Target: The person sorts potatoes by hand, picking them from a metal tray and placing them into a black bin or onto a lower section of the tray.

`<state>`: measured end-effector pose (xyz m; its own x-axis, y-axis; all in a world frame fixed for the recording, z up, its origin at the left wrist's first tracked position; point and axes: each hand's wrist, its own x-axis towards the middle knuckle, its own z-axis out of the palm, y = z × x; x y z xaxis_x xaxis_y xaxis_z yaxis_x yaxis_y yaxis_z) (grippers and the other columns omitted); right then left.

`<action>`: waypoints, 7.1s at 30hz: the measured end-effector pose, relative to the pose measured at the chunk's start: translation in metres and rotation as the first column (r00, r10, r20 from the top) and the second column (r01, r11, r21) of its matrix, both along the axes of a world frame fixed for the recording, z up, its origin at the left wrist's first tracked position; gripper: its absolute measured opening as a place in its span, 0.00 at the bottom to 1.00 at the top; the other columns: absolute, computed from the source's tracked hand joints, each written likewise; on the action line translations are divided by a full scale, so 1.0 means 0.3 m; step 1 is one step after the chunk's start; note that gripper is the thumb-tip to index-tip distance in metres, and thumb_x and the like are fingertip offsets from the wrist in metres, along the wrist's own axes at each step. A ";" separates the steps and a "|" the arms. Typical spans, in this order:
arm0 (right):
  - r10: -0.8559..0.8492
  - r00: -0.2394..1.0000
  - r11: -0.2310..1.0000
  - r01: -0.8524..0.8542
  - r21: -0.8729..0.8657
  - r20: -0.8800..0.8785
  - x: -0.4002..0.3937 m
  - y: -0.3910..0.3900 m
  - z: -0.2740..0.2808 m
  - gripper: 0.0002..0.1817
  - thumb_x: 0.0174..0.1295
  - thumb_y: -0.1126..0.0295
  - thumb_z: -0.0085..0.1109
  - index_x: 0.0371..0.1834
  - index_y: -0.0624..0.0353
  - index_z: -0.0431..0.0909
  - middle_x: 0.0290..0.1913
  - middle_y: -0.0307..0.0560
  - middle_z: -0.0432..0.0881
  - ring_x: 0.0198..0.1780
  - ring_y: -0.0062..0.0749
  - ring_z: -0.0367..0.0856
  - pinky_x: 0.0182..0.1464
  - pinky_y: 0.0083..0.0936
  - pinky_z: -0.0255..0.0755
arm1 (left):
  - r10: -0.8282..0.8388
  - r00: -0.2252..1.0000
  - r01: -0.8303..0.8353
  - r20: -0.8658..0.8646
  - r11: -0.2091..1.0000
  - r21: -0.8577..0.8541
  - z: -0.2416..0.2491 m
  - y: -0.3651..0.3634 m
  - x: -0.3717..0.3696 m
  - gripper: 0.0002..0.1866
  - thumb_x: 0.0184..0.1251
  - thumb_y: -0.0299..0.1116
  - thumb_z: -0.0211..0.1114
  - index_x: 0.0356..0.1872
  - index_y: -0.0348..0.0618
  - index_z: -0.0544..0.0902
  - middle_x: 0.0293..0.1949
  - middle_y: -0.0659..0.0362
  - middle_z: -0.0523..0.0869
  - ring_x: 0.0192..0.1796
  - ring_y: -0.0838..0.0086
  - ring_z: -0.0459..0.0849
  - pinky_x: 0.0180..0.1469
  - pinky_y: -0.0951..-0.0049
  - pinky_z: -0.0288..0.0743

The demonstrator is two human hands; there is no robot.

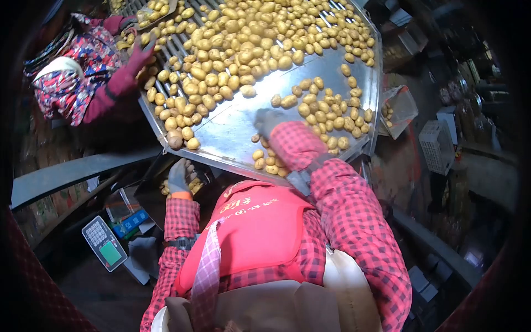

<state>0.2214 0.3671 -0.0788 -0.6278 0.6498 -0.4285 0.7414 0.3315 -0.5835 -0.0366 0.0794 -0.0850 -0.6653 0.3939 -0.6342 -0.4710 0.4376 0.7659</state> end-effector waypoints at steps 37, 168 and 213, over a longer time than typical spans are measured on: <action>0.001 0.762 0.982 -0.123 0.143 0.648 0.701 0.496 0.062 0.19 0.66 0.63 0.59 0.58 0.55 0.82 0.53 0.59 0.86 0.56 0.50 0.85 0.57 0.42 0.80 | -0.673 0.730 0.596 0.119 0.542 -0.592 -0.002 0.427 -0.022 0.17 0.75 0.38 0.52 0.37 0.39 0.86 0.27 0.55 0.89 0.16 0.69 0.78 0.19 0.66 0.70; -0.510 0.835 0.823 0.405 0.399 0.205 0.685 0.350 0.030 0.44 0.61 0.36 0.57 0.77 0.46 0.63 0.77 0.45 0.62 0.81 0.45 0.49 0.77 0.57 0.45 | -0.413 -0.281 0.875 -0.866 0.261 -0.409 -0.051 0.757 0.460 0.38 0.55 0.40 0.75 0.68 0.45 0.72 0.69 0.40 0.70 0.70 0.42 0.69 0.70 0.44 0.66; -0.357 0.925 0.560 0.323 0.763 -0.129 0.682 0.178 -0.121 0.25 0.55 0.55 0.64 0.56 0.47 0.80 0.64 0.39 0.75 0.66 0.45 0.67 0.69 0.50 0.64 | -0.516 -0.500 0.866 -0.696 -0.295 -0.403 -0.075 0.959 0.690 0.50 0.40 0.50 0.82 0.69 0.43 0.73 0.74 0.33 0.60 0.67 0.36 0.68 0.68 0.41 0.66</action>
